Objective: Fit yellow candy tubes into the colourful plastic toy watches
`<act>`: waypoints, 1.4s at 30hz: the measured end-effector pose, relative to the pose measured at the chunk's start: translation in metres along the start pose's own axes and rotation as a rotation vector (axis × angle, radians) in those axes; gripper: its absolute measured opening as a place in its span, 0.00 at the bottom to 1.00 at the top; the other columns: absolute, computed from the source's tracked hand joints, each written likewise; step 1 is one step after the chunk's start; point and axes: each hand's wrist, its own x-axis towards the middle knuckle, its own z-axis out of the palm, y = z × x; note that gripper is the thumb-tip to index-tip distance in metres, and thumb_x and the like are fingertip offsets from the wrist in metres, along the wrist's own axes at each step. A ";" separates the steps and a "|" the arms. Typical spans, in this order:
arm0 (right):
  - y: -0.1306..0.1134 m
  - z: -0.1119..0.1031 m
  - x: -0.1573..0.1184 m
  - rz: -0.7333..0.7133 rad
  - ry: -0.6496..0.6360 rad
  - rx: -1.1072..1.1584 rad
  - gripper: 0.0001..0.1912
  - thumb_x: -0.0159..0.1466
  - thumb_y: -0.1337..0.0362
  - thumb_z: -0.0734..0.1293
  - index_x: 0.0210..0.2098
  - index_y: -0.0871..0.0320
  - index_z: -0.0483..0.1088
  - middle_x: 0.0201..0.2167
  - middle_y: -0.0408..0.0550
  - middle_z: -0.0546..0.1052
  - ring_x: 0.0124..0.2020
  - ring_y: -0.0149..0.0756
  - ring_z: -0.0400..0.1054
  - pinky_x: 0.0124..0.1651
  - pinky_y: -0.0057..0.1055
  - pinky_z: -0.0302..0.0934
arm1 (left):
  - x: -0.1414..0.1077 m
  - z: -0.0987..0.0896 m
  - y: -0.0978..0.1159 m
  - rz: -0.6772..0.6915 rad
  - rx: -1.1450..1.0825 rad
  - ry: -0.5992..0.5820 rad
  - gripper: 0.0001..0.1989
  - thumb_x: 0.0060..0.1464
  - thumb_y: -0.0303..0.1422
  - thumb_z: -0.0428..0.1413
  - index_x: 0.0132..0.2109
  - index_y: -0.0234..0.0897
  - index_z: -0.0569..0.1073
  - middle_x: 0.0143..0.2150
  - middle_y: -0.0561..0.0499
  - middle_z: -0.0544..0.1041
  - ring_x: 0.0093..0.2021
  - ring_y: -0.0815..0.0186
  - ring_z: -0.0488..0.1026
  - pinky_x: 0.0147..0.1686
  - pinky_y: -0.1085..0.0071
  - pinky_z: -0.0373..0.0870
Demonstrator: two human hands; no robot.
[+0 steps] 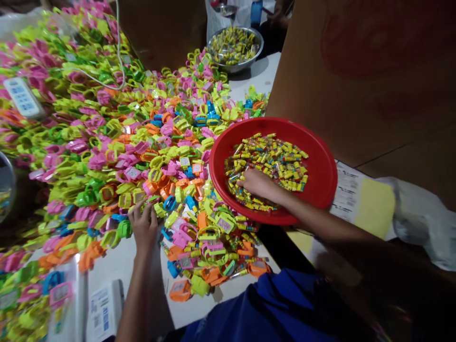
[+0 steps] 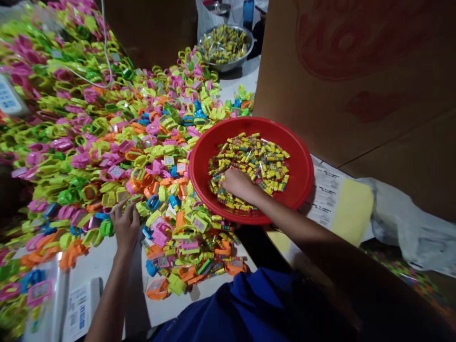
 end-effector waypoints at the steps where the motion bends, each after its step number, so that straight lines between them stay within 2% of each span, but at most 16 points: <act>1: 0.000 0.001 0.000 -0.018 0.008 0.006 0.13 0.75 0.55 0.71 0.50 0.59 0.78 0.50 0.51 0.82 0.50 0.43 0.79 0.55 0.47 0.74 | 0.000 0.000 -0.001 0.004 0.000 0.000 0.15 0.70 0.37 0.50 0.53 0.39 0.79 0.62 0.37 0.74 0.65 0.45 0.66 0.68 0.47 0.61; 7: 0.002 0.008 -0.001 -0.147 -0.030 0.093 0.13 0.75 0.56 0.71 0.49 0.60 0.78 0.47 0.49 0.82 0.46 0.42 0.79 0.52 0.45 0.76 | 0.000 0.001 -0.003 0.012 0.012 0.001 0.15 0.69 0.37 0.51 0.54 0.39 0.79 0.63 0.36 0.73 0.65 0.44 0.66 0.68 0.46 0.61; 12: 0.000 0.016 0.000 -0.125 -0.004 0.081 0.15 0.74 0.55 0.72 0.54 0.58 0.76 0.51 0.51 0.81 0.49 0.44 0.79 0.54 0.47 0.75 | -0.001 0.001 -0.005 0.024 0.023 0.001 0.15 0.69 0.36 0.51 0.55 0.40 0.79 0.64 0.37 0.73 0.66 0.45 0.66 0.68 0.46 0.61; 17: 0.003 0.015 0.003 -0.128 -0.015 0.125 0.14 0.75 0.55 0.71 0.51 0.59 0.77 0.49 0.50 0.82 0.47 0.42 0.79 0.52 0.45 0.76 | 0.000 0.004 -0.008 0.030 0.032 0.016 0.15 0.69 0.38 0.51 0.53 0.38 0.79 0.62 0.35 0.73 0.66 0.43 0.66 0.68 0.45 0.60; 21: 0.005 0.010 0.005 -0.106 0.026 0.183 0.15 0.76 0.54 0.70 0.51 0.60 0.77 0.48 0.50 0.82 0.47 0.42 0.79 0.52 0.45 0.76 | 0.001 0.006 -0.012 0.032 0.031 0.022 0.15 0.69 0.38 0.51 0.53 0.39 0.79 0.62 0.36 0.73 0.66 0.44 0.67 0.68 0.46 0.59; 29: 0.005 0.013 0.005 -0.093 0.008 0.296 0.14 0.76 0.54 0.70 0.48 0.60 0.77 0.42 0.47 0.82 0.39 0.38 0.79 0.45 0.39 0.76 | 0.001 0.007 -0.016 0.064 0.068 0.019 0.17 0.70 0.39 0.50 0.54 0.37 0.79 0.62 0.35 0.73 0.65 0.44 0.67 0.67 0.45 0.61; 32: 0.008 0.005 0.007 -0.079 0.043 0.309 0.14 0.76 0.55 0.70 0.47 0.60 0.77 0.42 0.47 0.82 0.39 0.37 0.79 0.45 0.39 0.77 | 0.000 0.007 -0.017 0.075 0.083 0.016 0.17 0.71 0.38 0.50 0.55 0.38 0.79 0.62 0.35 0.73 0.64 0.44 0.67 0.66 0.46 0.62; 36: 0.016 -0.027 0.020 -0.052 0.131 0.283 0.15 0.77 0.54 0.69 0.51 0.60 0.76 0.44 0.48 0.82 0.39 0.37 0.79 0.43 0.38 0.77 | -0.002 0.007 -0.019 0.084 0.092 0.008 0.16 0.71 0.36 0.49 0.56 0.38 0.78 0.62 0.36 0.73 0.64 0.44 0.67 0.65 0.46 0.63; 39: 0.023 -0.048 0.034 -0.013 0.248 0.179 0.17 0.77 0.55 0.69 0.57 0.59 0.74 0.52 0.52 0.81 0.47 0.42 0.79 0.50 0.45 0.77 | -0.003 0.007 -0.020 0.088 0.093 0.005 0.16 0.71 0.35 0.50 0.56 0.38 0.78 0.61 0.36 0.73 0.64 0.44 0.67 0.66 0.46 0.62; 42: 0.027 -0.048 0.042 0.007 0.285 0.020 0.19 0.75 0.57 0.71 0.61 0.58 0.73 0.58 0.54 0.78 0.55 0.48 0.77 0.58 0.52 0.74 | -0.003 0.007 -0.020 0.088 0.090 0.006 0.16 0.70 0.34 0.50 0.57 0.40 0.78 0.61 0.37 0.74 0.65 0.45 0.67 0.66 0.46 0.62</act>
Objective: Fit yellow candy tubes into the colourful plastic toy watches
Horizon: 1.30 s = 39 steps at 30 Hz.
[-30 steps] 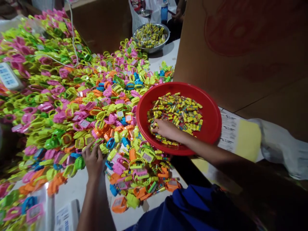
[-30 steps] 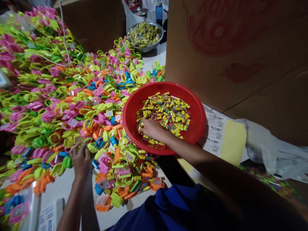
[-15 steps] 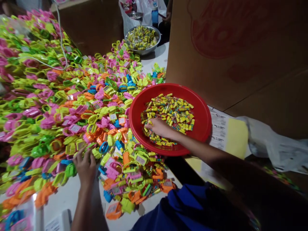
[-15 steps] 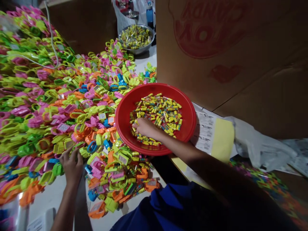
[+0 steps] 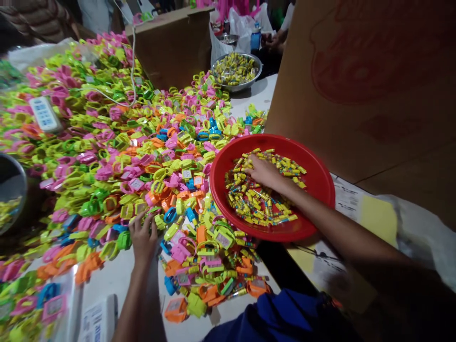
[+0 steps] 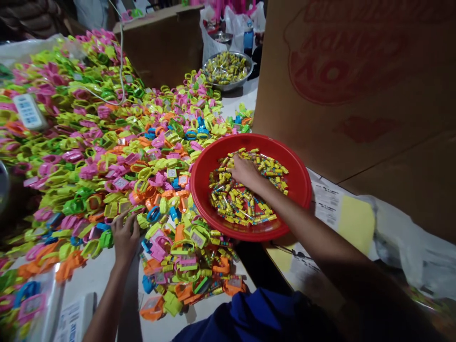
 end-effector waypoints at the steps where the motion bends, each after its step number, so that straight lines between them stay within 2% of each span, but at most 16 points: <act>1: 0.000 0.004 0.000 -0.009 -0.007 -0.048 0.19 0.74 0.58 0.72 0.61 0.58 0.73 0.59 0.55 0.78 0.56 0.48 0.76 0.59 0.53 0.73 | 0.000 0.000 0.000 0.000 0.000 0.000 0.16 0.70 0.34 0.50 0.57 0.40 0.78 0.61 0.37 0.74 0.64 0.44 0.67 0.66 0.46 0.62; 7: 0.000 0.024 -0.001 -0.037 -0.012 -0.218 0.20 0.75 0.58 0.71 0.63 0.59 0.73 0.60 0.56 0.77 0.58 0.49 0.76 0.61 0.53 0.72 | -0.001 0.000 0.001 -0.002 0.004 -0.008 0.16 0.70 0.34 0.50 0.57 0.39 0.78 0.61 0.36 0.73 0.64 0.44 0.67 0.67 0.45 0.62; 12: 0.006 0.018 0.005 -0.017 -0.036 -0.258 0.18 0.75 0.56 0.71 0.59 0.59 0.75 0.59 0.56 0.79 0.56 0.48 0.76 0.60 0.52 0.72 | -0.001 -0.002 0.003 -0.007 0.009 -0.013 0.17 0.72 0.35 0.49 0.58 0.38 0.78 0.62 0.36 0.73 0.65 0.44 0.66 0.67 0.45 0.62; 17: 0.016 0.014 0.008 -0.020 -0.022 -0.239 0.22 0.76 0.54 0.69 0.64 0.58 0.71 0.57 0.55 0.79 0.53 0.47 0.78 0.56 0.51 0.75 | -0.001 -0.003 0.006 -0.017 0.005 -0.012 0.17 0.72 0.35 0.50 0.58 0.39 0.78 0.62 0.36 0.73 0.65 0.44 0.66 0.67 0.46 0.63; 24: 0.014 0.016 0.008 -0.162 -0.211 -0.253 0.20 0.75 0.49 0.69 0.56 0.58 0.76 0.54 0.54 0.81 0.52 0.46 0.78 0.57 0.50 0.74 | 0.000 -0.004 0.008 -0.030 0.001 -0.010 0.16 0.71 0.35 0.50 0.57 0.39 0.79 0.61 0.36 0.73 0.63 0.44 0.67 0.66 0.47 0.63; 29: 0.010 0.012 0.010 -0.184 -0.247 -0.295 0.20 0.76 0.49 0.69 0.56 0.58 0.76 0.53 0.53 0.81 0.51 0.45 0.78 0.56 0.49 0.74 | -0.001 -0.004 0.008 -0.043 0.003 -0.013 0.16 0.71 0.35 0.50 0.58 0.39 0.79 0.62 0.37 0.73 0.64 0.44 0.66 0.67 0.46 0.63; 33: 0.009 0.009 0.007 -0.210 -0.328 -0.359 0.18 0.74 0.52 0.71 0.55 0.58 0.76 0.52 0.52 0.81 0.49 0.44 0.78 0.54 0.47 0.75 | -0.001 -0.004 0.009 -0.056 -0.005 -0.024 0.16 0.70 0.33 0.51 0.58 0.40 0.79 0.62 0.37 0.73 0.64 0.44 0.66 0.67 0.45 0.63; 39: 0.004 0.013 0.001 -0.250 -0.337 -0.423 0.18 0.74 0.55 0.72 0.58 0.57 0.75 0.58 0.54 0.79 0.56 0.47 0.76 0.59 0.51 0.73 | -0.001 -0.005 0.009 -0.067 -0.004 -0.030 0.16 0.69 0.33 0.51 0.58 0.40 0.79 0.62 0.37 0.73 0.65 0.44 0.66 0.67 0.45 0.63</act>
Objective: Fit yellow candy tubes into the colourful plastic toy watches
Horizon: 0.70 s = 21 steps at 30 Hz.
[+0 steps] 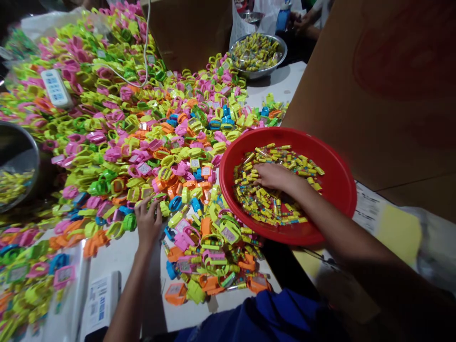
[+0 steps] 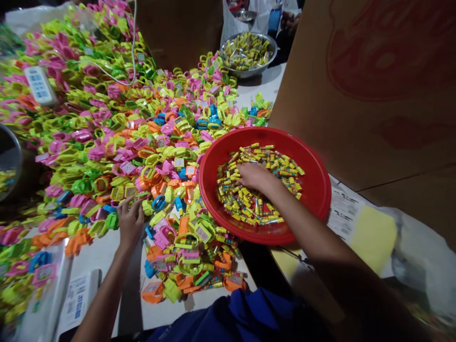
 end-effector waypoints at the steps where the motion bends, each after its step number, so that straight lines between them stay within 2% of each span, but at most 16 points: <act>1: 0.000 0.001 0.001 0.001 0.001 -0.003 0.18 0.74 0.56 0.72 0.58 0.58 0.75 0.58 0.54 0.79 0.56 0.48 0.76 0.59 0.52 0.73 | 0.000 0.000 0.000 0.001 0.001 0.001 0.16 0.70 0.33 0.51 0.58 0.39 0.79 0.62 0.37 0.73 0.64 0.44 0.66 0.67 0.45 0.63; 5: 0.009 0.003 0.005 0.019 0.041 0.029 0.17 0.73 0.55 0.73 0.56 0.59 0.76 0.56 0.53 0.80 0.54 0.47 0.77 0.58 0.51 0.74 | 0.000 0.000 0.000 0.005 0.004 0.004 0.17 0.70 0.34 0.50 0.57 0.39 0.79 0.62 0.36 0.72 0.64 0.44 0.65 0.67 0.45 0.63; 9: 0.019 -0.008 0.005 0.083 0.214 0.117 0.18 0.74 0.55 0.71 0.58 0.59 0.74 0.59 0.55 0.78 0.57 0.49 0.75 0.60 0.53 0.71 | 0.000 0.000 0.000 0.008 -0.003 0.005 0.17 0.69 0.33 0.51 0.58 0.38 0.79 0.61 0.36 0.73 0.64 0.44 0.65 0.67 0.46 0.62; 11: 0.019 -0.014 0.002 0.122 0.310 0.170 0.19 0.75 0.55 0.70 0.60 0.59 0.73 0.62 0.56 0.76 0.60 0.51 0.73 0.63 0.55 0.68 | 0.000 0.000 0.000 0.006 -0.007 0.003 0.17 0.69 0.33 0.51 0.58 0.39 0.79 0.61 0.36 0.73 0.64 0.43 0.65 0.67 0.46 0.63; 13: 0.016 -0.016 0.001 0.154 0.351 0.236 0.20 0.75 0.55 0.70 0.61 0.59 0.72 0.61 0.57 0.76 0.60 0.51 0.73 0.64 0.56 0.67 | 0.000 0.000 0.001 0.004 -0.008 0.000 0.17 0.68 0.32 0.51 0.59 0.40 0.79 0.62 0.37 0.73 0.64 0.43 0.65 0.67 0.45 0.63; 17: 0.001 -0.008 0.006 0.204 0.295 0.441 0.20 0.74 0.56 0.71 0.61 0.58 0.72 0.58 0.55 0.78 0.56 0.49 0.75 0.60 0.53 0.71 | 0.000 0.000 0.002 -0.002 -0.007 -0.002 0.18 0.69 0.33 0.51 0.59 0.40 0.79 0.62 0.37 0.73 0.64 0.43 0.65 0.67 0.45 0.62; 21: -0.009 0.004 0.012 0.307 0.099 0.746 0.13 0.75 0.57 0.71 0.52 0.59 0.77 0.50 0.50 0.81 0.45 0.41 0.79 0.48 0.42 0.77 | 0.001 -0.001 0.003 -0.005 -0.009 -0.003 0.18 0.68 0.32 0.52 0.59 0.41 0.79 0.62 0.38 0.73 0.64 0.43 0.65 0.67 0.45 0.62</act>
